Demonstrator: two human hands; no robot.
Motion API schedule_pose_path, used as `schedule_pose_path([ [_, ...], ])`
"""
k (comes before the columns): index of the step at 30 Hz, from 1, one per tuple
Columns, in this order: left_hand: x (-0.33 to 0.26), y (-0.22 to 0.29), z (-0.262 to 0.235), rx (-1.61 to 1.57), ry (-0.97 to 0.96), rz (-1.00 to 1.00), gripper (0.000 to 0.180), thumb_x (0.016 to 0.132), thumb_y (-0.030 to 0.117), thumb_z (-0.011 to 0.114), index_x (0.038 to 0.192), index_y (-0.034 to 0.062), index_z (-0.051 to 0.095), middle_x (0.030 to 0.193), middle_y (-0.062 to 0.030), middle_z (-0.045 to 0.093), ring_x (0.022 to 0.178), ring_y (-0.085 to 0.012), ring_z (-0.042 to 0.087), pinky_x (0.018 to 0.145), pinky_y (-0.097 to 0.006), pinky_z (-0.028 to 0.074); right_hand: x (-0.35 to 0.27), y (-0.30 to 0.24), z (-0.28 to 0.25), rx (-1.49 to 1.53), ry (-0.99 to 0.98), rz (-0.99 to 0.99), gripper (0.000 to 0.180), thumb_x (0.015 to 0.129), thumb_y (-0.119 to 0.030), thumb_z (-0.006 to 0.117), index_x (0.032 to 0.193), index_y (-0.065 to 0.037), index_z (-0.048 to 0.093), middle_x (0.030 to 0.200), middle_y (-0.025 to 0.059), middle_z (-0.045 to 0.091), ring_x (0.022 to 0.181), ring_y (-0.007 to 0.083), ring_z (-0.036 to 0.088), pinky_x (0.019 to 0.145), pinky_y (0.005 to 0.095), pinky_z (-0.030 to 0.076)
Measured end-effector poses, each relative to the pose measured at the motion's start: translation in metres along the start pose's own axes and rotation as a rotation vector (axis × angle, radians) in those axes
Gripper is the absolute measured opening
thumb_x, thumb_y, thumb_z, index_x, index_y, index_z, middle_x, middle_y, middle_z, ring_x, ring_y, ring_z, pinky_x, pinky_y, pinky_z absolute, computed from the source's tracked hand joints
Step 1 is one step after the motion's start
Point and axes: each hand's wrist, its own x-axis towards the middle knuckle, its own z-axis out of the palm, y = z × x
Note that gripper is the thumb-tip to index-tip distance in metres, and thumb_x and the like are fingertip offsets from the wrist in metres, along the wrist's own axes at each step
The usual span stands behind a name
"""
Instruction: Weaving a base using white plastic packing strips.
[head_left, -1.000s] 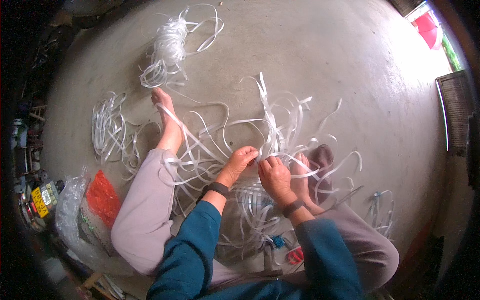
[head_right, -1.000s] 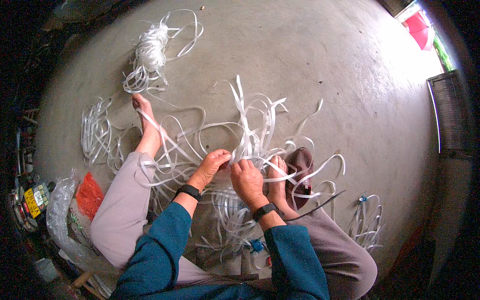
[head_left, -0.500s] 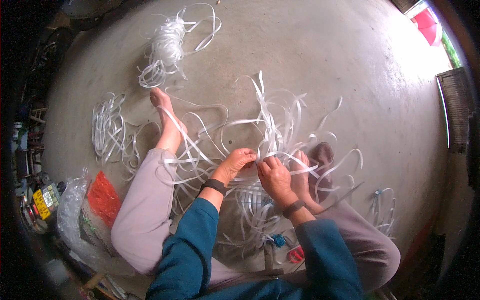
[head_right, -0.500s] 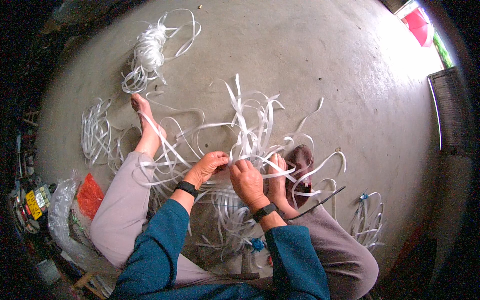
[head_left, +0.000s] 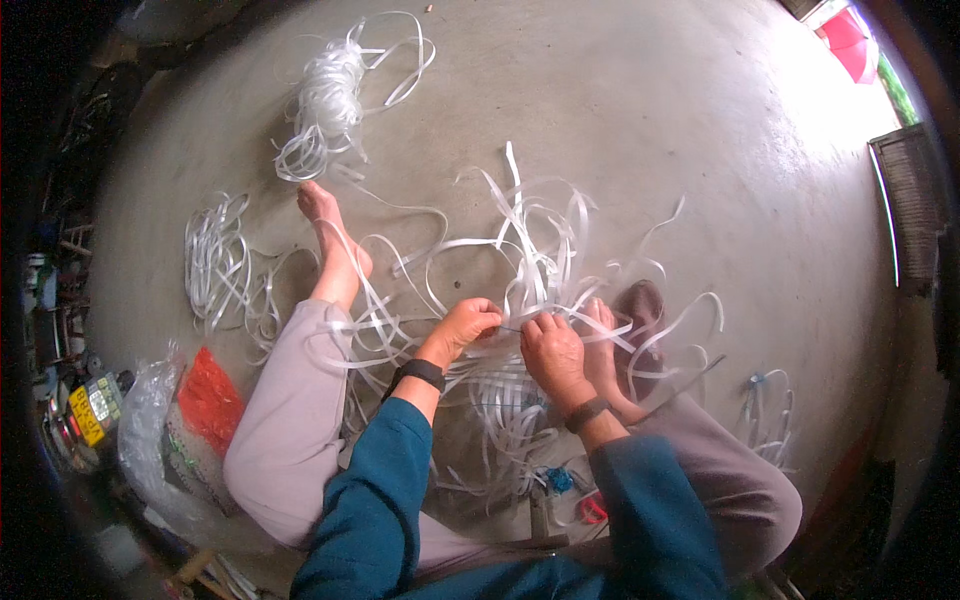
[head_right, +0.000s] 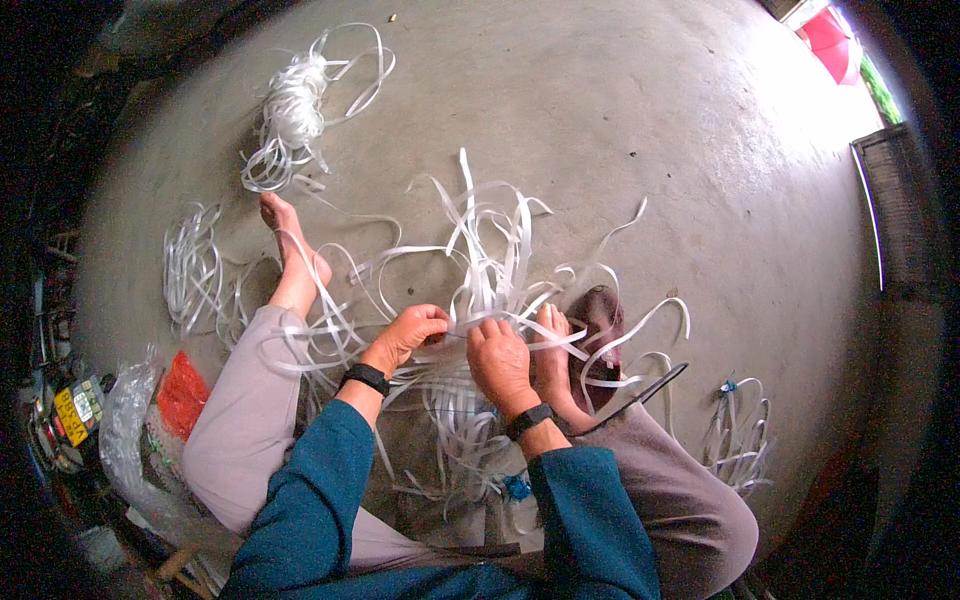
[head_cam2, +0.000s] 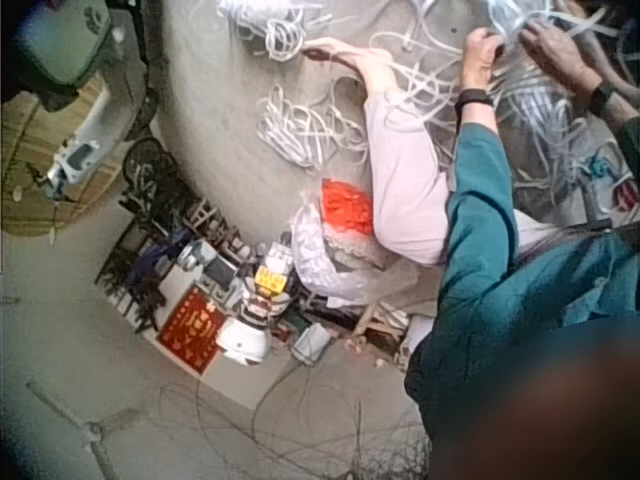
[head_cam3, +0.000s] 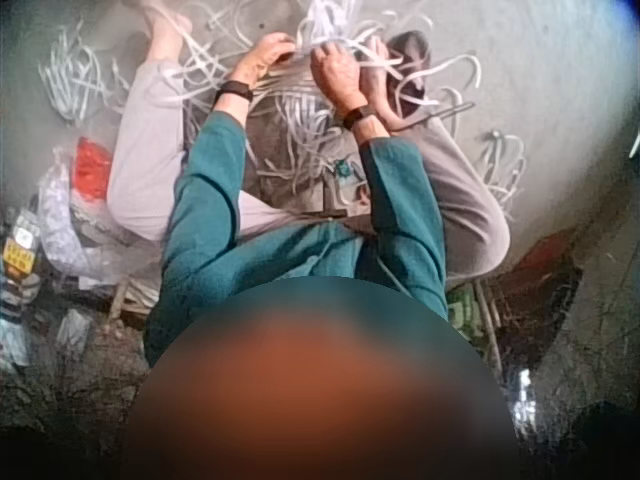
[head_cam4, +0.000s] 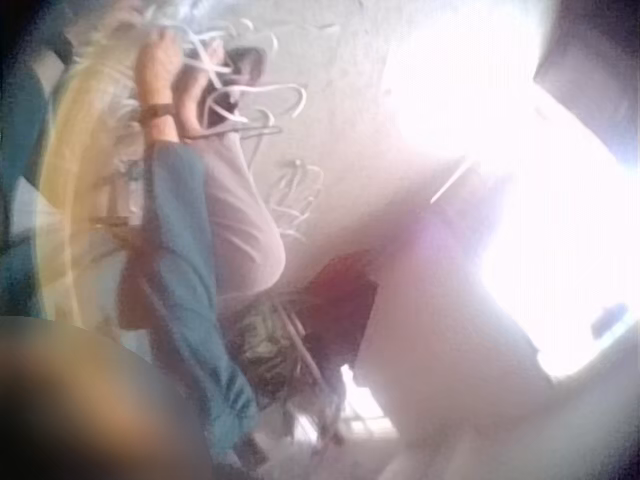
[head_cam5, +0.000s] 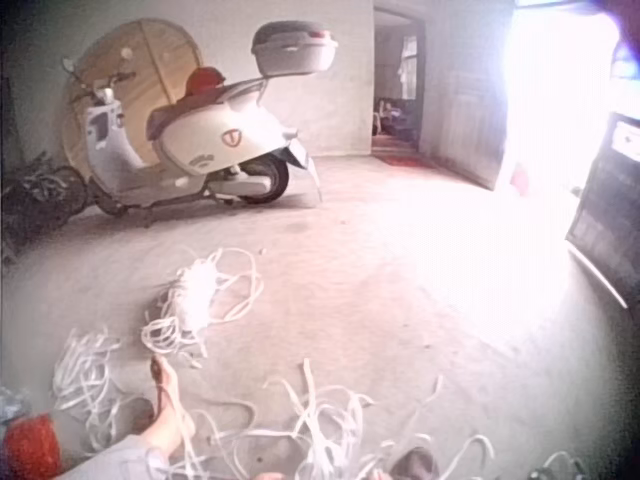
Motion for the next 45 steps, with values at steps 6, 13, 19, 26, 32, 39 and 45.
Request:
schedule_pose_path([
  [6,0.001,-0.003,0.004,0.035,0.124,0.006,0.01,0.081,0.015,0.062,0.087,0.0069,0.061,0.069,0.0036,0.055,0.06,-0.0067,0.049,0.053,-0.022,0.04,-0.004,0.017,-0.001,-0.051,-0.021,0.141,0.005,0.073,-0.013,0.059,0.075,-0.009,0.058,0.079,0.0098,0.056,0.079,0.0294,0.056,0.068,0.0394,0.047],
  [13,0.009,-0.01,0.007,0.112,0.184,0.074,0.008,0.079,0.015,0.061,0.079,0.0074,0.061,0.066,0.0037,0.054,0.057,-0.0058,0.048,0.049,-0.022,0.037,-0.005,0.018,-0.012,-0.033,0.029,0.305,0.008,0.074,-0.017,0.059,0.076,-0.009,0.056,0.079,0.0105,0.058,0.076,0.0311,0.058,0.068,0.0407,0.048],
  [19,0.012,-0.016,0.007,0.341,0.253,0.183,0.011,0.076,0.016,0.061,0.076,0.0054,0.059,0.065,0.0024,0.054,0.055,-0.0071,0.047,0.048,-0.023,0.037,0.001,0.007,-0.029,0.051,-0.07,0.498,0.014,0.079,-0.016,0.057,0.088,-0.007,0.063,0.085,0.0146,0.063,0.081,0.033,0.061,0.087,0.042,0.042],
  [26,0.013,-0.021,0.012,0.283,0.367,0.151,0.011,0.076,0.015,0.061,0.077,0.0047,0.06,0.064,0.0024,0.054,0.056,-0.0072,0.047,0.048,-0.024,0.038,-0.009,0.009,-0.007,0.316,0.011,0.625,0.02,0.078,-0.012,0.055,0.096,-0.006,0.062,0.097,0.0151,0.063,0.086,0.0324,0.061,0.078,0.0394,0.048],
  [32,0.004,-0.027,-0.007,0.29,0.411,0.138,0.009,0.076,0.014,0.06,0.075,0.0052,0.059,0.063,0.0024,0.052,0.055,-0.0083,0.046,0.049,-0.025,0.038,-0.014,-0.004,-0.012,0.543,0.076,0.671,0.022,0.078,-0.01,0.054,0.098,-0.006,0.062,0.096,0.0136,0.061,0.089,0.0314,0.06,0.077,0.0387,0.048],
  [39,0.002,-0.034,-0.002,0.397,0.472,0.163,0.012,0.075,0.015,0.06,0.071,0.004,0.058,0.06,-0.0015,0.054,0.053,-0.0107,0.048,0.048,-0.029,0.04,-0.027,-0.035,-0.022,0.342,0.082,0.443,0.015,0.078,-0.012,0.055,0.088,-0.008,0.064,0.087,0.014,0.063,0.084,0.034,0.059,0.074,0.0431,0.048],
  [45,-0.003,-0.045,-0.007,0.462,0.595,0.3,0.015,0.072,0.017,0.06,0.07,0.0021,0.059,0.059,-0.0067,0.057,0.052,-0.0154,0.054,0.048,-0.033,0.043,-0.066,-0.088,-0.048,0.305,-0.13,0.315,0.016,0.081,-0.016,0.051,0.085,-0.008,0.064,0.083,0.0148,0.064,0.081,0.0351,0.06,0.07,0.0445,0.049],
])
